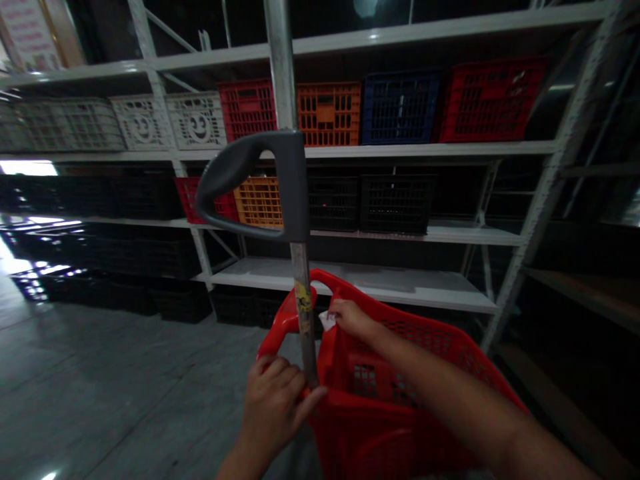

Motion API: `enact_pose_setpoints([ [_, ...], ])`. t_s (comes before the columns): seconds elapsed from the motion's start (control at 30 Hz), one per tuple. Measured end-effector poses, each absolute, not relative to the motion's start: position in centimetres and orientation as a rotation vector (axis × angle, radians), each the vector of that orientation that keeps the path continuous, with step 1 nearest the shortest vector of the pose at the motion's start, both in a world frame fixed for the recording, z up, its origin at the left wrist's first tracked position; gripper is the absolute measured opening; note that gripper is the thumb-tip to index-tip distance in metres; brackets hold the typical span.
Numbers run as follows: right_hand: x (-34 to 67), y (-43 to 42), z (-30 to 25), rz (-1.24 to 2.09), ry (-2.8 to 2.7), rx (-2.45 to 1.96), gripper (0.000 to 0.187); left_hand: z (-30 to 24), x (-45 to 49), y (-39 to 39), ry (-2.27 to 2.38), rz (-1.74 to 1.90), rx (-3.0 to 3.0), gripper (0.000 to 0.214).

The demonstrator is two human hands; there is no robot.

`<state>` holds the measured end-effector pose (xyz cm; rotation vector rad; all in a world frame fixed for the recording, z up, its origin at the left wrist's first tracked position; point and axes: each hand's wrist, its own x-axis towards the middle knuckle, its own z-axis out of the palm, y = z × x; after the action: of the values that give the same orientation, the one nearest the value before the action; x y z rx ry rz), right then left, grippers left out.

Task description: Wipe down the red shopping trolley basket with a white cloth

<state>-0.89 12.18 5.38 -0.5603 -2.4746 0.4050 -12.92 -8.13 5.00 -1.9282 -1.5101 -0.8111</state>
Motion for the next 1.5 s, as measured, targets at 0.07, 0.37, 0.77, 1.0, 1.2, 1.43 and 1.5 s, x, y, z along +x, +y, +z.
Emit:
enact_pose_setpoints([
  [0.07,0.1,9.8,4.8,0.448,-2.518,-0.485,0.021,5.1,-13.1,-7.9,-1.519,-0.780,-1.939,0.030],
  [0.37,4.0,1.5,5.2,0.670,-2.133,-0.507,0.032,4.9,-12.9,-6.1,-1.620,-0.672,-1.762,0.025],
  [0.77,17.3,1.5,-3.1,0.355,-1.899,-1.388,0.021,4.0,-13.3,-3.8,-1.747,-0.556,-1.637,0.033],
  [1.0,13.6,1.0,-1.5,0.406,-1.938,-1.258,0.029,3.8,-12.4,-3.4,-1.797,-0.531,-1.568,0.042],
  [1.2,1.6,0.4,2.2,0.518,-1.961,-0.926,0.033,3.9,-12.0,-3.7,-1.787,-0.500,-1.520,0.043],
  [1.43,5.4,0.1,0.8,0.431,-2.003,-0.976,0.033,4.0,-11.9,-4.0,-1.779,-0.522,-1.518,0.043],
  [1.5,7.1,0.2,0.3,0.420,-1.981,-1.050,0.033,4.1,-11.7,-4.1,-1.791,-0.539,-1.513,0.043],
])
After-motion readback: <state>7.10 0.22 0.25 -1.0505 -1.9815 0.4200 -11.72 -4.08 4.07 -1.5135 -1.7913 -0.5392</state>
